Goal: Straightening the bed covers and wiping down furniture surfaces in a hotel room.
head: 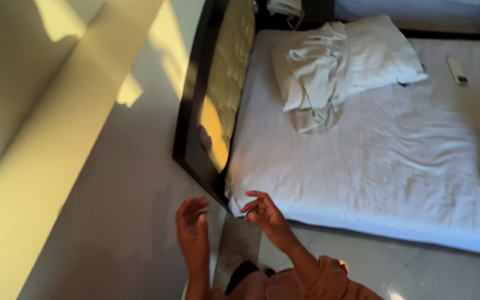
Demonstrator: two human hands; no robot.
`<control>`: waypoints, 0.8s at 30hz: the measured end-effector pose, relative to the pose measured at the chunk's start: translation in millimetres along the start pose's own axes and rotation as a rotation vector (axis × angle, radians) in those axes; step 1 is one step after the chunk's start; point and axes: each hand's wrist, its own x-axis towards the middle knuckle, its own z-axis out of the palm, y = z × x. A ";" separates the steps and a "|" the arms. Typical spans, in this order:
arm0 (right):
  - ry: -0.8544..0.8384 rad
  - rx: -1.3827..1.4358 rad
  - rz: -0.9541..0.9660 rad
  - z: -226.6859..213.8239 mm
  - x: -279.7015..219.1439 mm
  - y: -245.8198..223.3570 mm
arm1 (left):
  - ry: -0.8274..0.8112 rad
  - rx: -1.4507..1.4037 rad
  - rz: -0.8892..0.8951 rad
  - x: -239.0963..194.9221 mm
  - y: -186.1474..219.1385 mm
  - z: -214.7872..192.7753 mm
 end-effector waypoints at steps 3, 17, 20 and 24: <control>-0.009 -0.145 0.155 -7.3 46.0 25.8 | 0.014 0.490 0.246 47.3 20.1 -2.3; 0.224 -0.682 0.157 -164.4 212.7 37.0 | -0.036 0.352 0.584 181.0 -70.3 58.8; 0.327 -0.736 0.237 -217.6 244.3 32.3 | -0.177 0.164 0.558 171.4 -130.7 74.0; 0.359 -0.939 0.334 -349.1 252.1 163.4 | -0.651 0.365 0.163 182.1 -179.7 119.4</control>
